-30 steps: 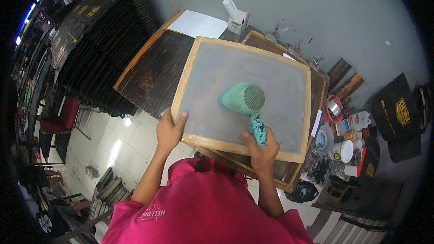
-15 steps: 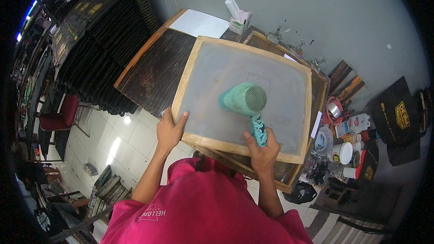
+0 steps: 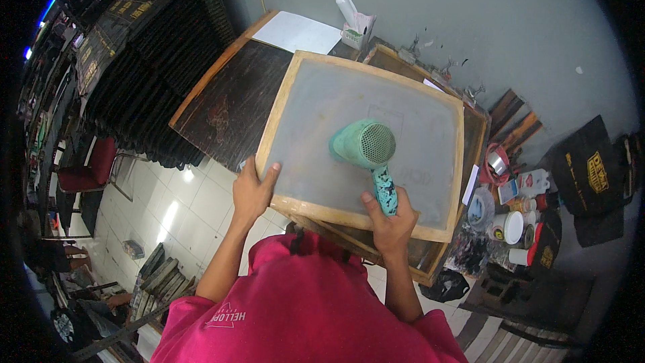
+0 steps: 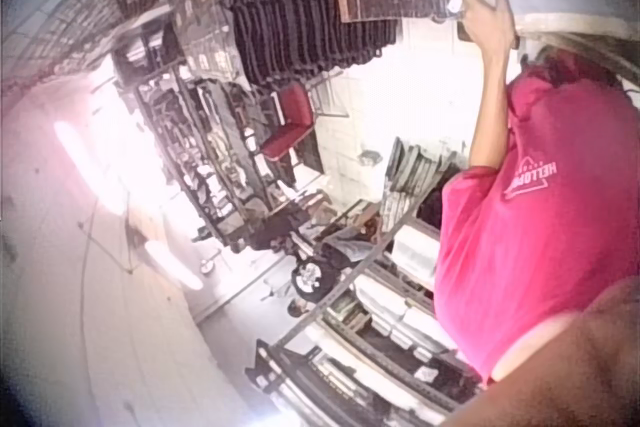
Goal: The person holds a wooden-framed screen with a translucent mesh and uses a teal hairdryer to apply heat to the surface. They move the hairdryer across the mesh in sweeping motions, occasionally adjusting the frame's position on the workbench.
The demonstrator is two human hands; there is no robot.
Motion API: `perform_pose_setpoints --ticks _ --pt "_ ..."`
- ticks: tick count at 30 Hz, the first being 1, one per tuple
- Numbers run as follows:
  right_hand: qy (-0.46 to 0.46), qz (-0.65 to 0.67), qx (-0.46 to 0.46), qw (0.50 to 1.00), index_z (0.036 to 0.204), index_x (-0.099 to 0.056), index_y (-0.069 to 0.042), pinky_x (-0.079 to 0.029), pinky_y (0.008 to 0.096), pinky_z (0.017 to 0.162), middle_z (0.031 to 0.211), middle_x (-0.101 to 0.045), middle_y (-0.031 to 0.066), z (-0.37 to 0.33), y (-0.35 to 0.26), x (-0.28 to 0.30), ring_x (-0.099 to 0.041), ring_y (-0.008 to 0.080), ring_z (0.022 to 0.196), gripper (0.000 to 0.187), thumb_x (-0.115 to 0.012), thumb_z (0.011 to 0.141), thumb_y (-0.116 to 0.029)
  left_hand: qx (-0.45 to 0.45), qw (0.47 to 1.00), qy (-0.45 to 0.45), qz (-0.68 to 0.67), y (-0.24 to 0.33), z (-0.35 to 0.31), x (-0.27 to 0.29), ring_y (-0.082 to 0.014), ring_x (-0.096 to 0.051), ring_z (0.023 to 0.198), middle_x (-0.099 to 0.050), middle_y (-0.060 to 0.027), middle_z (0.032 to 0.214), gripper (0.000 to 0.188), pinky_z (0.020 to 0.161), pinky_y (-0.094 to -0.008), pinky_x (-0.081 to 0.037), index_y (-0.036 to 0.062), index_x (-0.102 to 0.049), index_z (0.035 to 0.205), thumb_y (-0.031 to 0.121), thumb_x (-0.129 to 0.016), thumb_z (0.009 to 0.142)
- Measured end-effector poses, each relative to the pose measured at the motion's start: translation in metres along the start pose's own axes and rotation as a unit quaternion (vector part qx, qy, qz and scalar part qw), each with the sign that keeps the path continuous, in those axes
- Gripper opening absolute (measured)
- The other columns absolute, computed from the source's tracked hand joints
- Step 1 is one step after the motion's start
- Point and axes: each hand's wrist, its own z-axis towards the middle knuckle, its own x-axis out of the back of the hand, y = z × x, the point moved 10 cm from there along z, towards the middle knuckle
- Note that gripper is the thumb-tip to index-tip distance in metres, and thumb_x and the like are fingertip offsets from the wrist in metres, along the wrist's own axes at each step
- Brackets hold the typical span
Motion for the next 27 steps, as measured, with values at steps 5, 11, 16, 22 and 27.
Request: perform_pose_setpoints --ticks 5,11,16,22,27 --pt "0.002 -0.003 0.003 1.000 0.093 -0.064 0.000 -0.044 0.0275 0.061 0.071 -0.057 -0.0024 0.001 -0.004 0.001 -0.049 0.0072 0.067 0.036 -0.084 0.090 -0.031 -0.009 1.000 0.004 -0.009 -0.002 0.002 -0.002 -0.0509 -0.069 0.096 -0.069 -0.0352 0.109 0.070 0.087 -0.0562 -0.052 -0.0063 -0.057 0.125 0.057 -0.063 0.096" --pt "-0.002 -0.004 -0.002 1.000 0.093 -0.064 -0.001 -0.044 0.0274 0.062 0.072 -0.056 -0.0028 0.000 -0.003 -0.001 -0.048 0.0072 0.068 0.036 -0.083 0.091 -0.031 0.001 1.000 0.009 -0.009 -0.003 0.000 0.000 -0.0508 -0.068 0.097 -0.068 -0.0353 0.109 0.071 0.088 -0.0555 -0.052 -0.0068 -0.057 0.126 0.057 -0.063 0.096" --pt "-0.014 0.016 -0.013 1.000 0.095 -0.065 -0.001 -0.044 0.0273 0.063 0.075 -0.057 -0.0032 0.001 -0.002 -0.002 -0.049 0.0072 0.070 0.034 -0.083 0.091 -0.029 0.000 1.000 0.016 -0.011 -0.003 0.001 0.001 -0.0496 -0.069 0.097 -0.070 -0.0334 0.106 0.068 0.087 -0.0541 -0.053 -0.0042 -0.058 0.127 0.056 -0.064 0.096" --pt "0.000 0.006 -0.021 1.000 0.100 -0.067 -0.001 -0.048 0.0297 0.065 0.079 -0.061 -0.0012 -0.010 0.001 0.004 -0.052 0.0084 0.073 0.032 -0.082 0.091 -0.027 -0.010 0.999 0.028 -0.034 0.006 -0.002 0.001 -0.0468 -0.070 0.103 -0.071 -0.0318 0.110 0.065 0.090 -0.0513 -0.054 -0.0040 -0.061 0.129 0.050 -0.069 0.095" --pt "-0.060 -0.044 -0.053 0.996 0.110 -0.068 -0.003 -0.054 0.0385 0.072 0.078 -0.067 0.0123 -0.003 0.000 -0.006 -0.062 0.0156 0.074 0.049 -0.080 0.091 -0.046 -0.036 0.993 0.075 -0.080 -0.008 -0.008 0.006 -0.0464 -0.069 0.104 -0.070 -0.0323 0.112 0.059 0.092 -0.0490 -0.052 -0.0099 -0.059 0.125 0.040 -0.072 0.095"
